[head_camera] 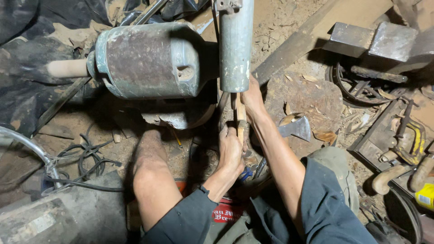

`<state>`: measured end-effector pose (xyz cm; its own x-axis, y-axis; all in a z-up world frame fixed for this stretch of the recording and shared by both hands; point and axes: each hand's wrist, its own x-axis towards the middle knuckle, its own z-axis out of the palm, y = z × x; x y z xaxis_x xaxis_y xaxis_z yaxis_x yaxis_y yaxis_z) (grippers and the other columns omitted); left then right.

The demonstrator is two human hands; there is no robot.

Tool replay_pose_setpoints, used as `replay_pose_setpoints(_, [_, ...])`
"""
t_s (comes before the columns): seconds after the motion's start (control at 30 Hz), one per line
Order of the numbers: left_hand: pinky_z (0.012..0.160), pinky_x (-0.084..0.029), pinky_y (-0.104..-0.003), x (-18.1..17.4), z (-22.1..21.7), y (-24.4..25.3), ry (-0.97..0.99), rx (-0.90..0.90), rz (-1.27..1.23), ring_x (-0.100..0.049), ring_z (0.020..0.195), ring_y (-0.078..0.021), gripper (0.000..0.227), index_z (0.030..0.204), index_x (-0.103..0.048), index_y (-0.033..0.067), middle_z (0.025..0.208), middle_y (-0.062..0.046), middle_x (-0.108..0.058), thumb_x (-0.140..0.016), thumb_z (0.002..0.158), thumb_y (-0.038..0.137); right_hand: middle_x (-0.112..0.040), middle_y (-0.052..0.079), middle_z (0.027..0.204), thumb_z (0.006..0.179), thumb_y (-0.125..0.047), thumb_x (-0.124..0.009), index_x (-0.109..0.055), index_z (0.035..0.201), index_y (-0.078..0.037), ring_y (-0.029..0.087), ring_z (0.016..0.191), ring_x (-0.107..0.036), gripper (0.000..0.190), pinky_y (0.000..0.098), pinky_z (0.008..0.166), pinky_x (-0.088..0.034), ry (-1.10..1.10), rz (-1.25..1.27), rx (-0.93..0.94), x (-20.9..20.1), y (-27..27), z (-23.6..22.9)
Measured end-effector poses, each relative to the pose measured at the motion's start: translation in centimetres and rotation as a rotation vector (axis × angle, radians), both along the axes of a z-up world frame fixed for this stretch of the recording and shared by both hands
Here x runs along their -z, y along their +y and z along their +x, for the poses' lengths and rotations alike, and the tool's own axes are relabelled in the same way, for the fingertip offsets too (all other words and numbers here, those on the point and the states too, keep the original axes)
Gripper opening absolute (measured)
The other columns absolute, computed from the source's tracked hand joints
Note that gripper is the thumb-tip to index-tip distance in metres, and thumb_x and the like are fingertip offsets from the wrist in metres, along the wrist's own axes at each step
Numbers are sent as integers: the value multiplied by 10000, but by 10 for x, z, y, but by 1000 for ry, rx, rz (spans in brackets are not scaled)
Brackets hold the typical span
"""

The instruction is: The person uses a belt sander to smooth and shape a curved wooden piece. They repeatedly press the wood against the moving belt, rotate it to work different edges, and inspect the surface between passes.

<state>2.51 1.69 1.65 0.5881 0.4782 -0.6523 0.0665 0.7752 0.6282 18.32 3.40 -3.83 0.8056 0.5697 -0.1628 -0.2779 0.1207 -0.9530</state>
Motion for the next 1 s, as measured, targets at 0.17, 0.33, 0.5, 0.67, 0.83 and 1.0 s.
replay_pose_setpoints(0.17, [393, -308, -264, 4, -13, -10, -55, -17, 72, -393, 458, -101, 183, 928, -514, 74, 633, -6, -483, -364, 1008, 141, -686, 50, 1094, 1133, -337, -453, -627, 1279, 11, 92, 969, -591, 416, 243, 855, -515, -214, -33, 4, -18, -10, -14])
replay_pose_setpoints(0.33, [413, -325, -259, 12, -27, -21, -49, -15, 73, -417, 485, -90, 332, 922, -541, 49, 652, -8, -507, -402, 1084, 303, -619, 92, 1136, 1107, -378, -416, -565, 1442, -15, 175, 934, -532, 516, 319, 815, -469, 1, -37, -12, -31, -19, -32])
replay_pose_setpoints(0.5, [407, -315, -258, 10, -42, -30, -3, 6, 130, -414, 481, -83, 293, 975, -533, 74, 654, -5, -498, -454, 1061, 342, -617, 87, 1384, 1116, -402, -381, -483, 1502, 9, 136, 1232, -543, 574, 281, 1081, -421, -141, 46, -34, -37, -27, -46])
replay_pose_setpoints(0.67, [418, -323, -254, 5, -55, -37, -17, 15, 119, -415, 498, -83, 262, 1023, -534, 80, 677, -11, -506, -474, 1050, 334, -598, 101, 1413, 1114, -430, -361, -445, 1538, -1, 130, 1238, -521, 609, 282, 1093, -407, -180, 56, -66, -43, -36, -59])
replay_pose_setpoints(0.83, [427, -318, -247, -2, -68, -44, -41, 18, 80, -411, 528, -74, 281, 1058, -531, 82, 720, -7, -509, -489, 1052, 359, -646, 255, 1179, 1149, -417, -373, -443, 1679, -77, 316, 940, -348, 634, 457, 805, -314, 182, -164, -51, -40, -44, -69])
replay_pose_setpoints(1.0, [435, -319, -248, -4, -79, -48, -19, 40, 72, -410, 530, -81, 294, 1064, -534, 95, 712, -12, -503, -478, 1044, 383, -501, 125, 1510, 1114, -460, -378, -343, 1578, 18, 164, 1370, -473, 668, 302, 1161, -368, -100, -10, -86, -33, -52, -76])
